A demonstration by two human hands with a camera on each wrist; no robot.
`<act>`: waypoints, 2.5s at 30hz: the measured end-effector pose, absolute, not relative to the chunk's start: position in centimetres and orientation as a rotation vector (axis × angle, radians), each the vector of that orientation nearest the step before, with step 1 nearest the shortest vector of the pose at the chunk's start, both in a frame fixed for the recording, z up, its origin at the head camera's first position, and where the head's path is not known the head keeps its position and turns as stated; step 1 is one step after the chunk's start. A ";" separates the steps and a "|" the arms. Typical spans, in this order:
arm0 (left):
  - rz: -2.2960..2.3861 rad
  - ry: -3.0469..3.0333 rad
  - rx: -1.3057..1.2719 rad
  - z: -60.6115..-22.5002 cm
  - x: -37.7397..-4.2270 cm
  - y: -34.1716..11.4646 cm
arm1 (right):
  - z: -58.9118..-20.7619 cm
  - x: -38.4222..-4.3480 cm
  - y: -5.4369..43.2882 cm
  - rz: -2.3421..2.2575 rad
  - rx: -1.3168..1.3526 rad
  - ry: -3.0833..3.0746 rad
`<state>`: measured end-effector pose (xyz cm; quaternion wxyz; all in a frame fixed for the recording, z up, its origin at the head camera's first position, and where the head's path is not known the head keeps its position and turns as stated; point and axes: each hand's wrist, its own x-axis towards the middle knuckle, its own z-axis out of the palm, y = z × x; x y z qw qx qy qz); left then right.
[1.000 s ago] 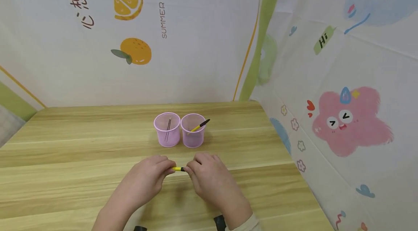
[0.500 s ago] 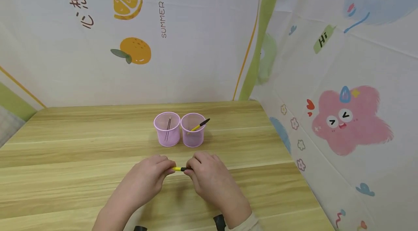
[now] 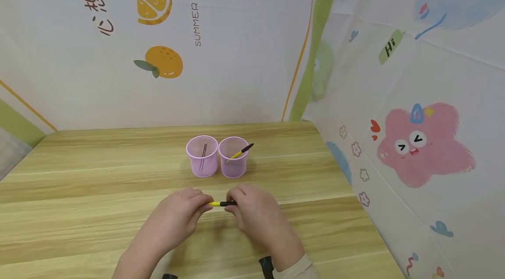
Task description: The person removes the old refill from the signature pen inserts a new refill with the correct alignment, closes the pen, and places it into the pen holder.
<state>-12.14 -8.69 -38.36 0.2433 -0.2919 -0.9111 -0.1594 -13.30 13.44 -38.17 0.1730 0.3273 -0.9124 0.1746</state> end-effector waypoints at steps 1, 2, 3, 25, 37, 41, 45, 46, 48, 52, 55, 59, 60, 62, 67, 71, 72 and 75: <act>-0.428 -2.493 -0.791 -38.4 -12.1 -8.7 | -38.2 -13.3 13.5 0.491 0.934 -2.583; -0.421 -2.497 -0.784 -38.4 -12.1 -8.7 | -38.2 -13.4 13.6 0.487 0.942 -2.577; -0.412 -2.501 -0.776 -38.4 -12.0 -8.7 | -38.3 -13.5 13.6 0.481 0.950 -2.566; -0.361 -2.512 -0.731 -38.6 -11.6 -9.4 | -39.0 -13.3 13.3 0.481 1.028 -2.457; -0.363 -2.544 -0.711 -38.3 -11.8 -9.4 | -38.8 -13.5 13.2 0.430 1.013 -2.486; -0.363 -2.538 -0.713 -38.3 -11.8 -9.5 | -38.7 -13.5 13.3 0.430 1.003 -2.512; -0.366 -2.532 -0.721 -38.3 -11.9 -9.5 | -38.8 -13.5 13.4 0.433 0.984 -2.540; -0.367 -2.531 -0.722 -38.3 -11.9 -9.5 | -38.8 -13.5 13.4 0.437 0.981 -2.546; -0.368 -2.531 -0.723 -38.3 -11.9 -9.4 | -38.7 -13.5 13.4 0.440 0.976 -2.553; -0.372 -2.537 -0.718 -38.1 -11.9 -9.4 | -38.6 -13.5 13.4 0.435 0.969 -2.563; -0.378 -2.546 -0.714 -38.1 -11.9 -9.5 | -38.5 -13.5 13.4 0.427 0.967 -2.565; -0.386 -2.559 -0.708 -37.9 -11.9 -9.6 | -38.4 -13.5 13.3 0.424 0.979 -2.541; -0.386 -2.561 -0.707 -37.9 -11.9 -9.6 | -38.4 -13.5 13.2 0.424 0.983 -2.533; -0.385 -2.566 -0.707 -37.9 -11.8 -9.6 | -38.3 -13.5 13.2 0.424 0.988 -2.524; -0.370 -2.565 -0.708 -37.8 -11.8 -9.5 | -38.2 -13.5 13.1 0.402 0.997 -2.522; -0.363 -2.562 -0.712 -37.8 -11.9 -9.5 | -38.2 -13.6 13.1 0.410 1.014 -2.504; -0.361 -2.562 -0.712 -37.8 -11.9 -9.6 | -38.3 -13.6 13.1 0.418 1.017 -2.499; -0.361 -2.558 -0.713 -37.8 -11.8 -9.6 | -38.3 -13.6 13.0 0.432 1.024 -2.480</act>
